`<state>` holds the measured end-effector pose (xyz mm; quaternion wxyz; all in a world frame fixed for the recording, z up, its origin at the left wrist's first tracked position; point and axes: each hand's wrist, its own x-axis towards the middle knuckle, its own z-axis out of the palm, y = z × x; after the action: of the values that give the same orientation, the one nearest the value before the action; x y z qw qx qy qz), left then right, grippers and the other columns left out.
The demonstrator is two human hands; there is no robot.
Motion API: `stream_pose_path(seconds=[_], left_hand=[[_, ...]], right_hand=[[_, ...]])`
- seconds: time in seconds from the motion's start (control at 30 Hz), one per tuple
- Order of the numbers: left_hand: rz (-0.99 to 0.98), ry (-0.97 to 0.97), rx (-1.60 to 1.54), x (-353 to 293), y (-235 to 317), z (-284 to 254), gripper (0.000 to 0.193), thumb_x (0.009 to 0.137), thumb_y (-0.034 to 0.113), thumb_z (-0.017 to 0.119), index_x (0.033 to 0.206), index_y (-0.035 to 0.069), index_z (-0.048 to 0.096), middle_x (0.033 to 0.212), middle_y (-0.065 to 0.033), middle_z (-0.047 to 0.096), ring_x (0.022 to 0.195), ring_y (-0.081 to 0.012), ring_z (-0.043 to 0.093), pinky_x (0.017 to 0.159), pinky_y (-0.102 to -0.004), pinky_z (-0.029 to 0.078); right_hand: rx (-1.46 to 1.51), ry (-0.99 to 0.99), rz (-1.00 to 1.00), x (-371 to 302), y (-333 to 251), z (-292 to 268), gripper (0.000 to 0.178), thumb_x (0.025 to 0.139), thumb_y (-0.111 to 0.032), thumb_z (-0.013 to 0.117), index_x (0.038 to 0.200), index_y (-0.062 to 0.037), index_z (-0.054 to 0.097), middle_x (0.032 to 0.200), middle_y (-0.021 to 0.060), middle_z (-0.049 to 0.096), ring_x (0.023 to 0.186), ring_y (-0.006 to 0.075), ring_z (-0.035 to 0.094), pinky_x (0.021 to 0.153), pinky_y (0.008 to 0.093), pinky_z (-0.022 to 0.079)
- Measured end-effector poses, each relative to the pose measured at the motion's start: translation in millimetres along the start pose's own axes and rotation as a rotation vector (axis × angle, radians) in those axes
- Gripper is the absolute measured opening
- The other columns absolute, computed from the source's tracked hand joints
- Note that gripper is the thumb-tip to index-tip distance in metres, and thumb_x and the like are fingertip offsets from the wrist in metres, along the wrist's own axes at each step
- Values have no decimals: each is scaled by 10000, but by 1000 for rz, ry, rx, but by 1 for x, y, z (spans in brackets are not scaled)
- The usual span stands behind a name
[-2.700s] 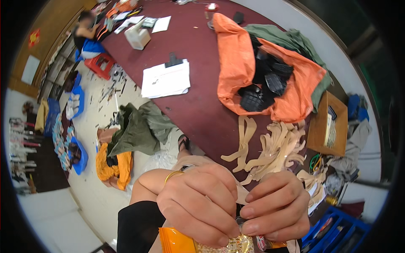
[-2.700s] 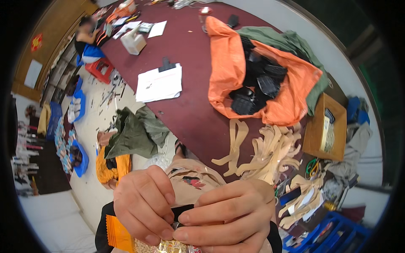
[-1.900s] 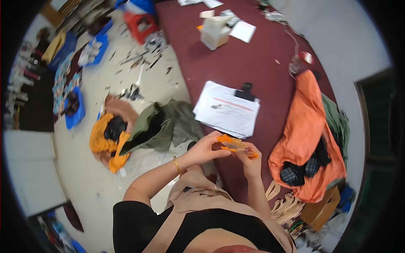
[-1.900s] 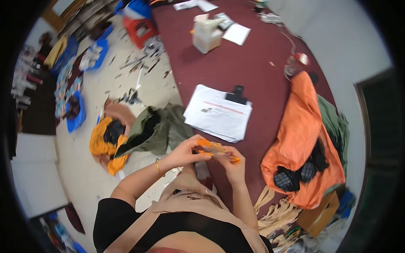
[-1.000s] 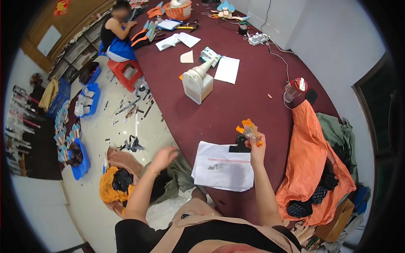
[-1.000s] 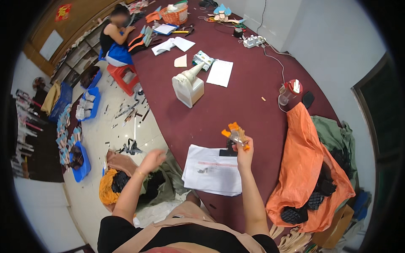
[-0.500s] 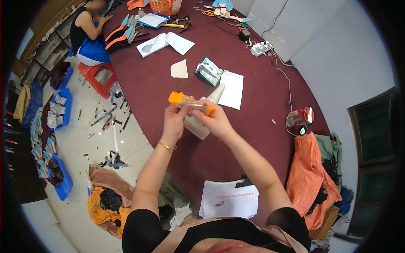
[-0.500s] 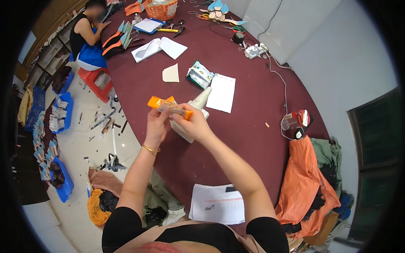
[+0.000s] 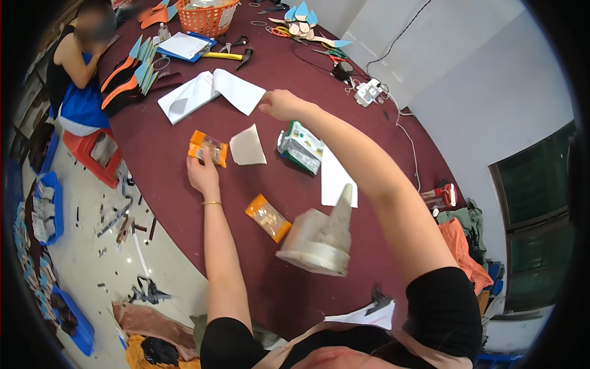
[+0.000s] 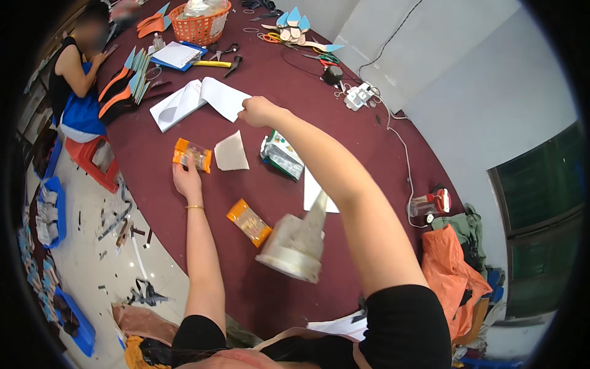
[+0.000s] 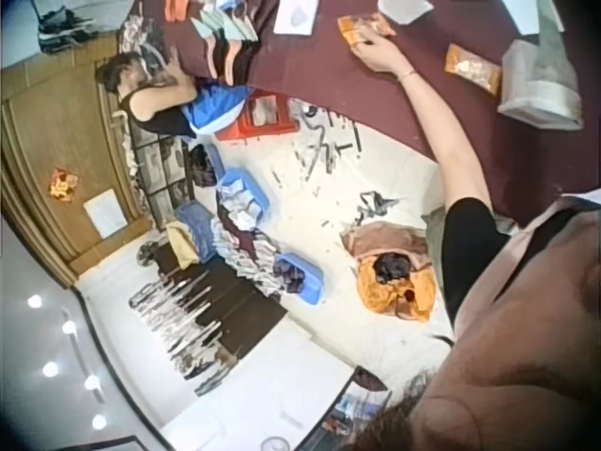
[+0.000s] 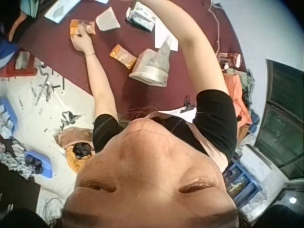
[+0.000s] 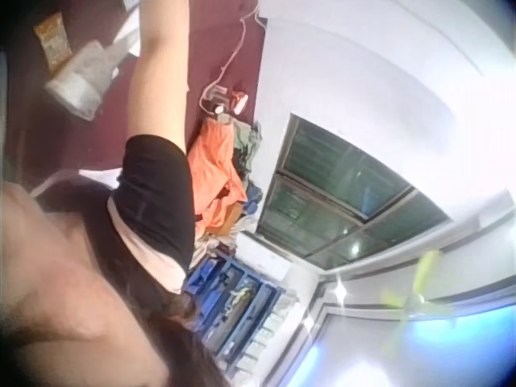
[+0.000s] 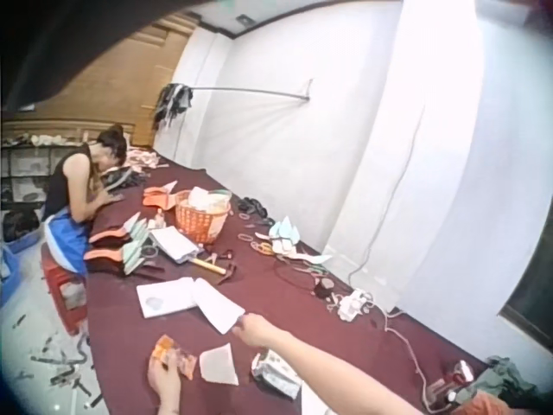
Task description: Assembling and gluing leather components onto a shoe sole using a hammer and glue.
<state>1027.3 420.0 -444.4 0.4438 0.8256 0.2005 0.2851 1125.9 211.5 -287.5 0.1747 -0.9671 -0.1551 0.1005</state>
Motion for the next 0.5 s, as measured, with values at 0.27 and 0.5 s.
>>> stream_pose_path(seconds=[0.27,0.5], left_hand=[[-18,-11,-60,6,-1,-10,319,870,322,584,937,10,597,907,-122,571,842,-345,582,708,-448,455],[-100,-45,-210,12,-9,-19,288,886,277,591,894,-11,591,902,-113,565,851,-299,570,744,-394,448]], right_hand=[[51,89,79,169,-3,70,521,882,-305,528,1272,35,463,1295,264,446,1233,384,425,1006,398,384],[18,93,446,234,-9,90,534,925,-421,410,1388,-160,361,1411,193,297,1308,361,302,1026,526,319]])
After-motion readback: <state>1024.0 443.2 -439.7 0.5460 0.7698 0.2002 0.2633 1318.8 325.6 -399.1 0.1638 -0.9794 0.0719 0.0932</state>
